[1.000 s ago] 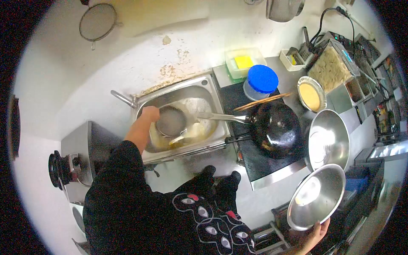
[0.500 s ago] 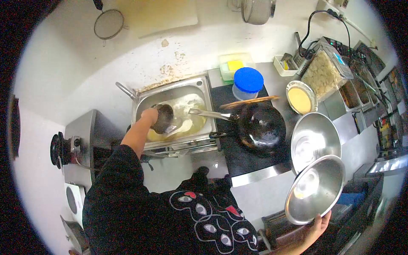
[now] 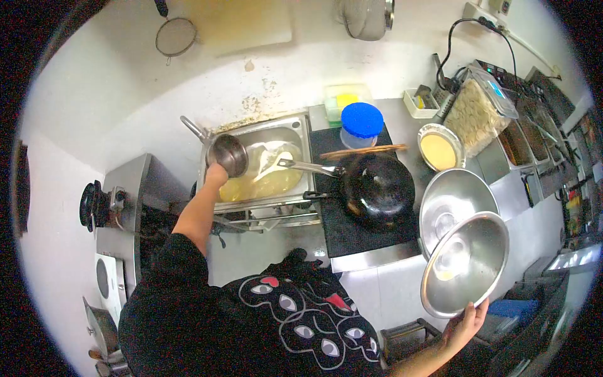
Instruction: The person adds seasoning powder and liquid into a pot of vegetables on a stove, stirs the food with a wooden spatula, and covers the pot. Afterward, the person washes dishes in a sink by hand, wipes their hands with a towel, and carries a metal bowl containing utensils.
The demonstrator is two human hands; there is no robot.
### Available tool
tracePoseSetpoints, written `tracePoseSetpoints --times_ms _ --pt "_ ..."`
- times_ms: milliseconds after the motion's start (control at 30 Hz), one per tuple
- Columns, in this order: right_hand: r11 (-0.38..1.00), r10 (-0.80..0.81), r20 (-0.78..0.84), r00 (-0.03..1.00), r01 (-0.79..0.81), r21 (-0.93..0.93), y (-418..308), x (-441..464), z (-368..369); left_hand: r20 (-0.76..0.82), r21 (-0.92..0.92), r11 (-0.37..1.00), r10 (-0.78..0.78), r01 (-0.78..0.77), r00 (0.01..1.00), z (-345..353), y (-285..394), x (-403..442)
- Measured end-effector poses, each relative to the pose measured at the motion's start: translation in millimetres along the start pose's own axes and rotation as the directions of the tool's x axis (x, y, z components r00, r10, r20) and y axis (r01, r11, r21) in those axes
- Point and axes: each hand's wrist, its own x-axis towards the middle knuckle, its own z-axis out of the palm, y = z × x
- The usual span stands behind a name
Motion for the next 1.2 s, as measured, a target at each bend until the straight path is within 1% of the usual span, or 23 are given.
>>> tracePoseSetpoints --times_ms 33,67,100,200,267,300,333,400,467,533,600,633,667,700,733,767,833,867,900,933,967,1067,1200 --pt "1.0 -0.001 0.005 1.0 0.001 0.01 1.5 1.3 -1.4 0.151 -0.332 0.927 -0.127 0.171 0.98 -3.3 0.1 -0.2" --pt "0.999 0.009 -0.001 1.0 -0.008 0.037 2.3 1.6 -2.8 0.336 -0.59 0.722 -0.187 0.361 0.923 -3.8 3.0 -1.3" --pt "0.998 0.016 -0.006 1.0 -0.015 0.065 3.0 2.2 -3.3 0.392 -0.682 0.578 -0.228 0.448 0.891 -14.6 11.9 -19.0" --pt "0.992 0.038 -0.054 0.998 -0.031 0.125 1.9 1.3 2.0 0.248 -0.799 0.515 -0.186 0.309 0.951 -21.7 20.5 -56.9" --pt "0.991 0.024 -0.146 0.989 -0.004 0.135 6.7 2.2 -4.5 0.186 -0.729 0.68 0.086 0.079 0.979 -17.9 3.3 -48.9" --pt "0.993 0.039 -0.161 0.986 -0.02 0.114 7.7 3.7 -10.7 0.135 -0.825 0.559 0.058 0.08 0.989 -33.0 21.7 -73.9" --pt "0.994 0.056 -0.186 0.981 -0.038 0.101 8.7 3.2 -15.0 0.167 -0.788 0.615 0.149 0.041 0.975 -57.6 40.3 -92.7" --pt "0.99 0.031 -0.199 0.979 -0.003 0.141 2.4 9.5 -6.1 0.216 -0.814 0.58 0.301 0.001 0.929 -89.7 71.5 -121.1" --pt "0.993 0.027 -0.213 0.977 -0.001 0.122 -0.6 20.0 -6.8 0.272 -0.83 0.556 0.483 -0.051 0.832 -113.5 115.8 -143.3" --pt "0.992 0.023 -0.248 0.968 0.009 0.127 4.6 34.0 -16.1 0.319 -0.835 0.543 0.613 -0.092 0.722 -125.0 162.0 -175.9" --pt "0.99 0.005 -0.28 0.96 0.034 0.134 -0.3 34.8 -10.9 0.346 -0.832 0.527 0.739 -0.176 0.578 -111.4 209.1 -195.9" --pt "0.991 -0.003 -0.294 0.956 0.043 0.129 -1.8 36.2 -10.9 0.411 -0.808 0.558 0.764 -0.19 0.498 -116.6 238.2 -221.9" --pt "0.991 -0.009 -0.307 0.952 0.049 0.124 -2.7 38.0 -11.6 0.436 -0.774 0.586 0.768 -0.239 0.47 -104.0 265.1 -239.3" --pt "0.993 0.029 -0.361 0.932 0.013 0.114 -3.7 38.8 -12.0 0.448 -0.781 0.569 0.798 -0.257 0.403 -85.7 286.9 -251.9" --pt "0.995 0.015 -0.391 0.92 0.024 0.096 -0.3 38.6 -15.5 0.514 -0.739 0.612 0.782 -0.281 0.353 -75.1 309.1 -270.4" --pt "0.997 0.002 -0.42 0.907 0.032 0.075 5.0 39.2 -20.7 0.499 -0.759 0.563 0.826 -0.328 0.262 -56.5 327.9 -286.3" --pt "0.996 -0.04 -0.471 0.881 0.075 0.056 5.0 35.3 -24.1 0.472 -0.723 0.471 0.871 -0.506 0.136 -14.8 362.5 -313.5" --pt "0.996 -0.029 -0.466 0.885 0.063 0.058 4.3 35.1 -30.0 0.521 -0.688 0.504 0.844 -0.522 0.129 7.4 379.4 -328.1" --pt "0.997 -0.017 -0.46 0.888 0.05 0.06 6.6 35.1 -36.7 0.547 -0.657 0.538 0.822 -0.528 0.157 25.7 392.0 -344.7" --pt "0.997 -0.005 -0.454 0.891 0.037 0.062 9.2 35.3 -42.9 0.528 -0.663 0.514 0.837 -0.545 0.148 45.1 402.0 -359.1" --pt "0.999 -0.005 -0.448 0.894 0.028 0.044 11.9 36.9 -48.9 0.559 -0.61 0.52 0.817 -0.598 0.139 69.4 413.6 -369.8" --pt "1.0 -0.004 -0.48 0.877 -0.01 -0.026 8.7 40.2 -47.3 0.653 -0.51 0.607 0.735 -0.61 0.185 102.4 429.3 -400.7" --pt "0.997 -0.008 -0.503 0.864 -0.034 -0.074 17.7 44.0 -58.2 0.6 -0.512 0.621 0.753 -0.593 0.271 115.3 428.2 -409.4"
